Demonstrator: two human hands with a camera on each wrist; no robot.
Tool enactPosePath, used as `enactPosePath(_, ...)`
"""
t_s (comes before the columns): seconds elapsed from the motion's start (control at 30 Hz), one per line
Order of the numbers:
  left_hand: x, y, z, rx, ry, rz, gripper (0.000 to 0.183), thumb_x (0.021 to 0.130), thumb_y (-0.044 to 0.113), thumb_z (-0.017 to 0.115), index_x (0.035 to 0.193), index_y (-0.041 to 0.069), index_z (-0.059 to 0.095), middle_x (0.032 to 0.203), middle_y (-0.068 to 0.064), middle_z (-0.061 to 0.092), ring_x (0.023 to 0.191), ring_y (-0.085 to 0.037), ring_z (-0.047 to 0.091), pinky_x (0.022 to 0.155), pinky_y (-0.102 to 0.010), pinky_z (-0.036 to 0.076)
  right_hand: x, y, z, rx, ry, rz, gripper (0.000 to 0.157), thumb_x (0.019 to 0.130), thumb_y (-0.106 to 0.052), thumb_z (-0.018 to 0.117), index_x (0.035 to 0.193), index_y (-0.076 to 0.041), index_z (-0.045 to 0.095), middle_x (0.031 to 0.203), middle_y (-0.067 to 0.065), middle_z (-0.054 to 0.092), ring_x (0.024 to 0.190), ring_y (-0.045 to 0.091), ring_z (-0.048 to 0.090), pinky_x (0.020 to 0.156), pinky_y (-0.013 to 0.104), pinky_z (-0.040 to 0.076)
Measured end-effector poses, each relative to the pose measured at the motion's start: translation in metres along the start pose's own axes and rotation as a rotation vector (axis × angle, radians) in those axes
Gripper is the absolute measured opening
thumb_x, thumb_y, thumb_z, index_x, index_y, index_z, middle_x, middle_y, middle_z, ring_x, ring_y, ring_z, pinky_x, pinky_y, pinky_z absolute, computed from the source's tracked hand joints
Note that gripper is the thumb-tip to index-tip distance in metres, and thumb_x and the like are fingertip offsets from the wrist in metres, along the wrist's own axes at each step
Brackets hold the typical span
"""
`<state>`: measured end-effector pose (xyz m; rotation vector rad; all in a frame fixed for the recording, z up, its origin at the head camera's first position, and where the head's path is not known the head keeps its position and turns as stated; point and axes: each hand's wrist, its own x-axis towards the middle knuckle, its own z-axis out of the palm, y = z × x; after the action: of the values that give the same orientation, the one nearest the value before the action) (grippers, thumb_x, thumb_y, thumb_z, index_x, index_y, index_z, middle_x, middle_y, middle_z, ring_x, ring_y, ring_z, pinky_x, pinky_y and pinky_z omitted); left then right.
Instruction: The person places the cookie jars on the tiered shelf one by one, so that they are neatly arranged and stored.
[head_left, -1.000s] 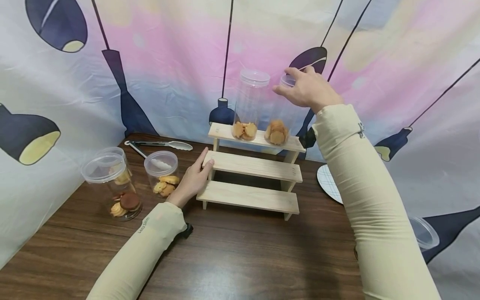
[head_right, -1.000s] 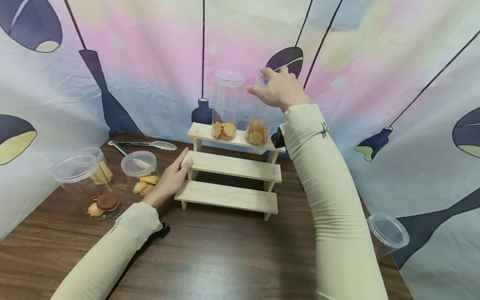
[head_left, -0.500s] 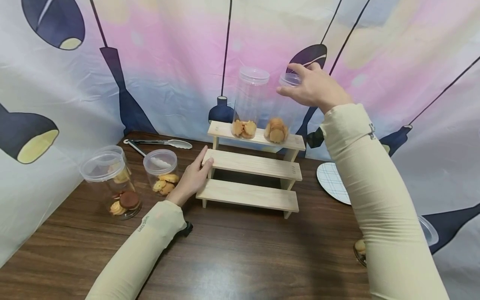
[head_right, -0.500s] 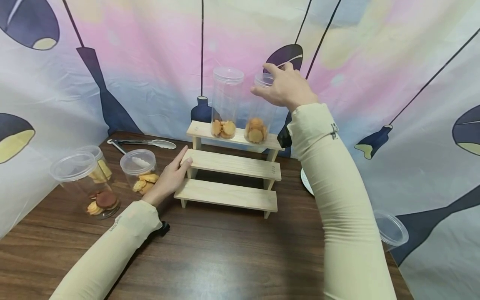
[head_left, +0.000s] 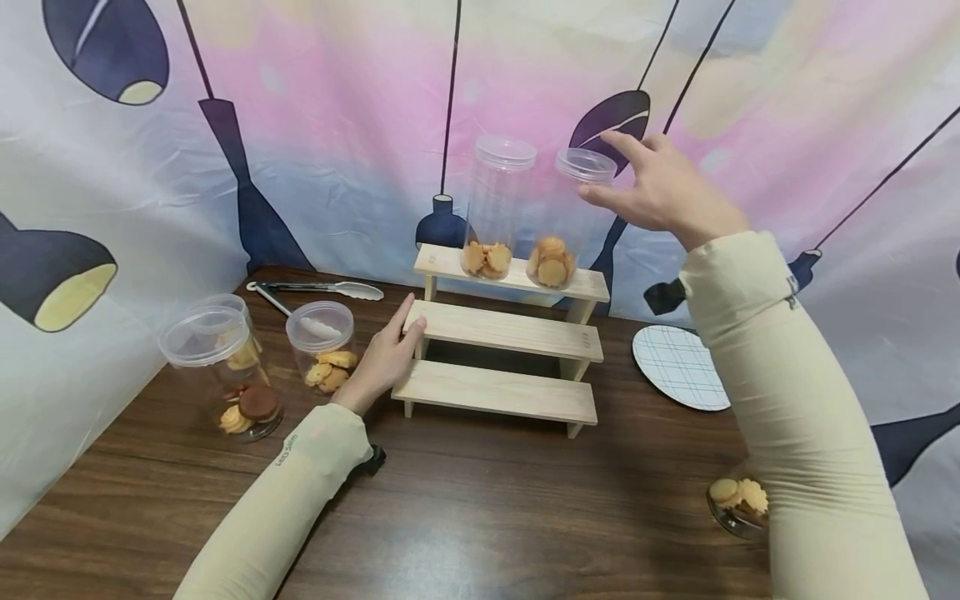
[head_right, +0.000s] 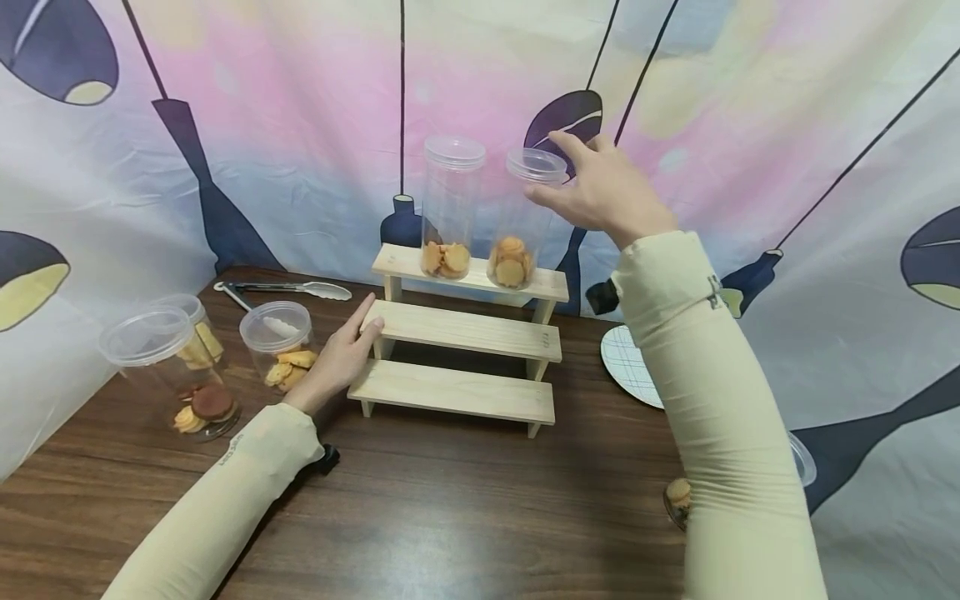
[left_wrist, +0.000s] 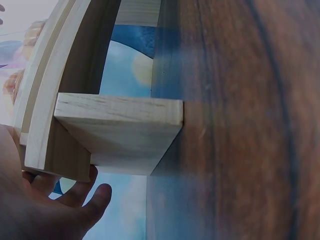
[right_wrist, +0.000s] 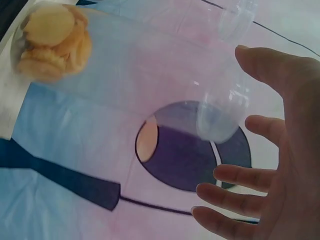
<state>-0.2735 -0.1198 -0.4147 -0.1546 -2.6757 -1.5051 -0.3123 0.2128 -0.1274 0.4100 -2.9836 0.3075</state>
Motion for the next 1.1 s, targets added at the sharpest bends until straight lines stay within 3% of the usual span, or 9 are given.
enactPosePath(0.17, 0.0, 0.001, 0.0, 0.0, -0.007, 0.009, 0.066, 0.099, 0.069, 0.03, 0.157, 0.047, 0.007, 0.162, -0.012, 0.026, 0.146, -0.04, 0.029, 0.115, -0.06, 0.026, -0.028, 0.022, -0.001, -0.034, -0.005, 0.012, 0.091, 0.09, -0.072, 0.05, 0.162, -0.035, 0.008, 0.161, 0.029, 0.012, 0.133, 0.056, 0.035, 0.102, 0.075, 0.028)
enactPosePath(0.57, 0.002, 0.002, -0.001, 0.013, 0.003, 0.008, 0.065, 0.1, 0.067, 0.03, 0.158, 0.046, 0.008, 0.161, -0.014, 0.029, 0.145, -0.04, 0.03, 0.115, -0.059, 0.026, -0.103, 0.064, 0.006, -0.099, 0.072, 0.02, 0.085, 0.093, -0.066, 0.053, 0.161, -0.032, 0.016, 0.156, 0.033, 0.023, 0.13, 0.059, 0.035, 0.093, 0.079, 0.029)
enactPosePath(0.93, 0.002, 0.002, 0.0, 0.019, 0.004, 0.003, 0.065, 0.1, 0.067, 0.03, 0.158, 0.046, 0.01, 0.161, -0.014, 0.03, 0.145, -0.039, 0.031, 0.115, -0.058, 0.027, -0.161, 0.107, 0.042, -0.107, 0.157, 0.069, 0.084, 0.093, -0.056, 0.062, 0.16, -0.019, 0.026, 0.14, 0.04, 0.034, 0.119, 0.055, 0.039, 0.083, 0.074, 0.034)
enactPosePath(1.1, 0.003, 0.002, 0.001, 0.016, 0.011, 0.003, 0.065, 0.099, 0.068, 0.03, 0.157, 0.047, 0.009, 0.161, -0.013, 0.029, 0.145, -0.039, 0.03, 0.115, -0.059, 0.026, -0.181, 0.126, 0.052, -0.094, 0.119, 0.12, 0.085, 0.093, -0.056, 0.062, 0.16, -0.02, 0.023, 0.137, 0.044, 0.032, 0.116, 0.057, 0.038, 0.082, 0.072, 0.034)
